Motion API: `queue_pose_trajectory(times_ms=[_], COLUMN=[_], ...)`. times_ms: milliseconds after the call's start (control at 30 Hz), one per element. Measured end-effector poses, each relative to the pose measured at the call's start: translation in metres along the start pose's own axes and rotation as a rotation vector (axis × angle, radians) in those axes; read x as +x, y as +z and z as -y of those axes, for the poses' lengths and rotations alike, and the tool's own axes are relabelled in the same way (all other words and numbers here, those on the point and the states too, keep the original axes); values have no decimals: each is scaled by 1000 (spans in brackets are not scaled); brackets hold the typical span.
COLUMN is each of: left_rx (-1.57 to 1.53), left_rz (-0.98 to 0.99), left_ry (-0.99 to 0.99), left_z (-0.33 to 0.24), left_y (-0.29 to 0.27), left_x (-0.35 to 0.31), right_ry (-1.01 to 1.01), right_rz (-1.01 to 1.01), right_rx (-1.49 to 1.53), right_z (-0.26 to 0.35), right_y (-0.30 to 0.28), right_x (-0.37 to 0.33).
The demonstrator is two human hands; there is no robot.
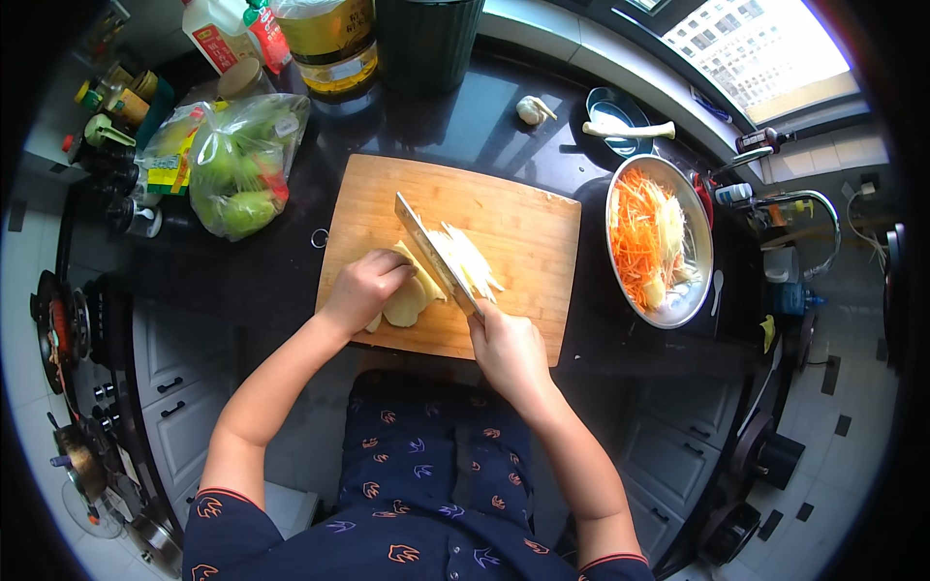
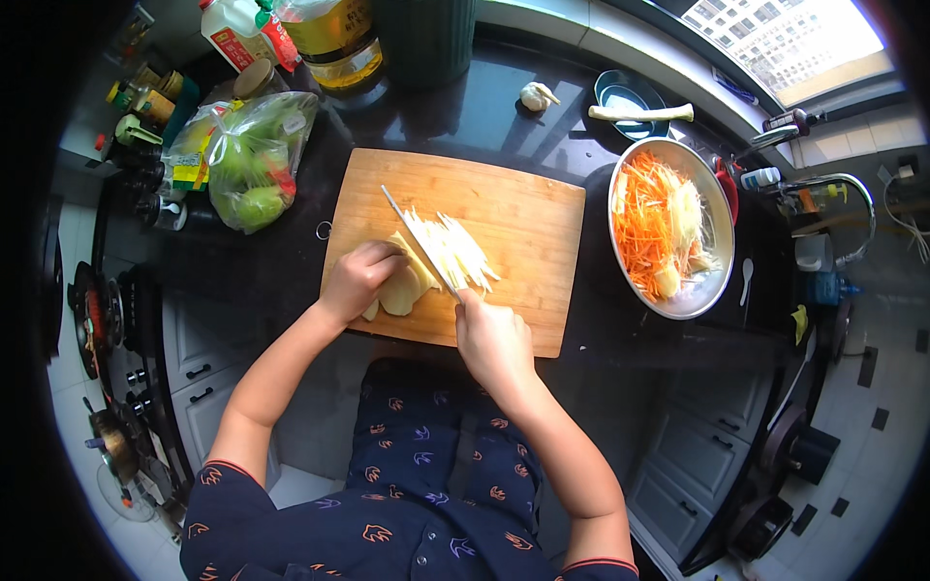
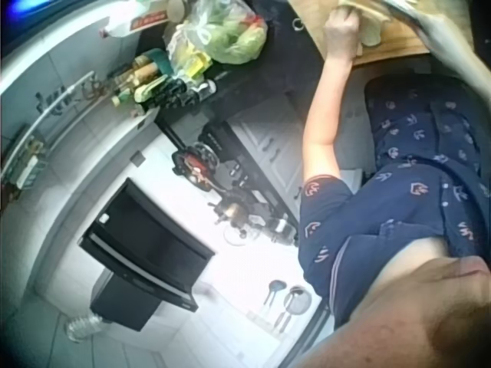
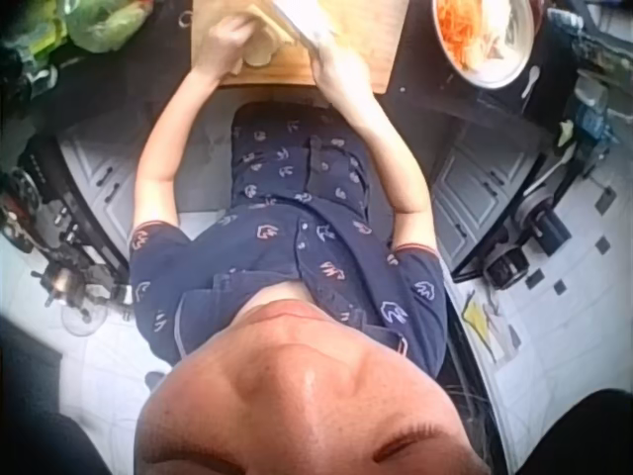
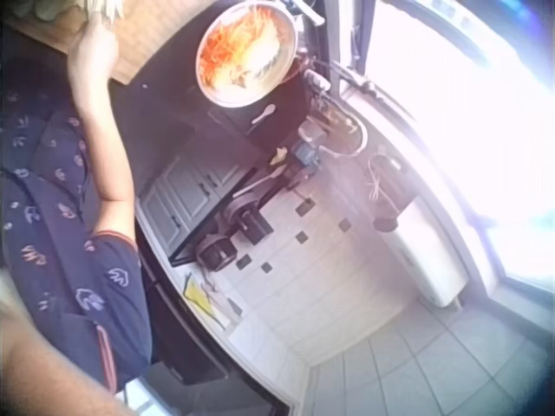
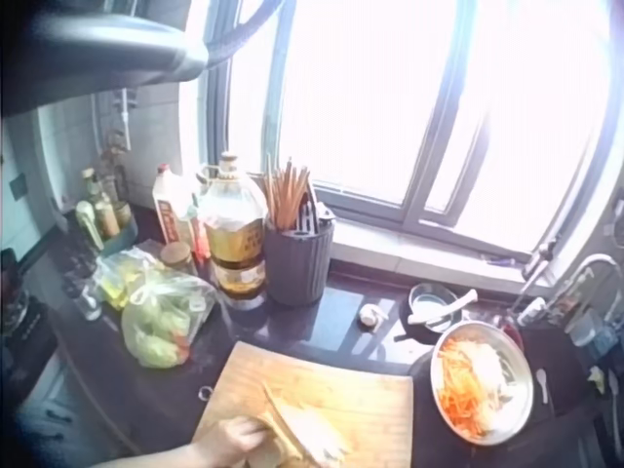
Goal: The person slices a peeled potato into thin strips on a wooden cutting board using a large knife. The person holds the potato with their left hand and cuts with their right hand, creating a pile of julienned potato strips.
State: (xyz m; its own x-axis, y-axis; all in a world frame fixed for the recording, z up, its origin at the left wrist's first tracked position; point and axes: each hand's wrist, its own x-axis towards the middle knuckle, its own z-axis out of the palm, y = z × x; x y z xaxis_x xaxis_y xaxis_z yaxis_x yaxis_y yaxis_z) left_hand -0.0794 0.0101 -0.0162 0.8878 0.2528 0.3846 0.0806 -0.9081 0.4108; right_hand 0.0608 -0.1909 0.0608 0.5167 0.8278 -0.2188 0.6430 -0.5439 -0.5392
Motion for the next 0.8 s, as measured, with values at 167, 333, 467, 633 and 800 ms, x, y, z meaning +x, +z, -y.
queue_pose_trajectory(times_ms=[167, 333, 467, 633, 800], left_rx=[9, 3, -3, -22, -38], left_rz=[-9, -6, -4, 59, 36], left_ry=[3, 9, 3, -32, -27], left_z=[3, 1, 1, 2, 5], left_y=[5, 2, 2, 2, 4], left_x=[-3, -1, -2, 3, -3], right_ry=[-15, 22, 57, 29, 6], right_rz=[53, 89, 123, 89, 25], right_rx=[-64, -78, -125, -185, -81], right_z=[8, 12, 18, 11, 5], right_y=[-13, -11, -6, 16, 11], right_x=[-11, -10, -11, 2, 4])
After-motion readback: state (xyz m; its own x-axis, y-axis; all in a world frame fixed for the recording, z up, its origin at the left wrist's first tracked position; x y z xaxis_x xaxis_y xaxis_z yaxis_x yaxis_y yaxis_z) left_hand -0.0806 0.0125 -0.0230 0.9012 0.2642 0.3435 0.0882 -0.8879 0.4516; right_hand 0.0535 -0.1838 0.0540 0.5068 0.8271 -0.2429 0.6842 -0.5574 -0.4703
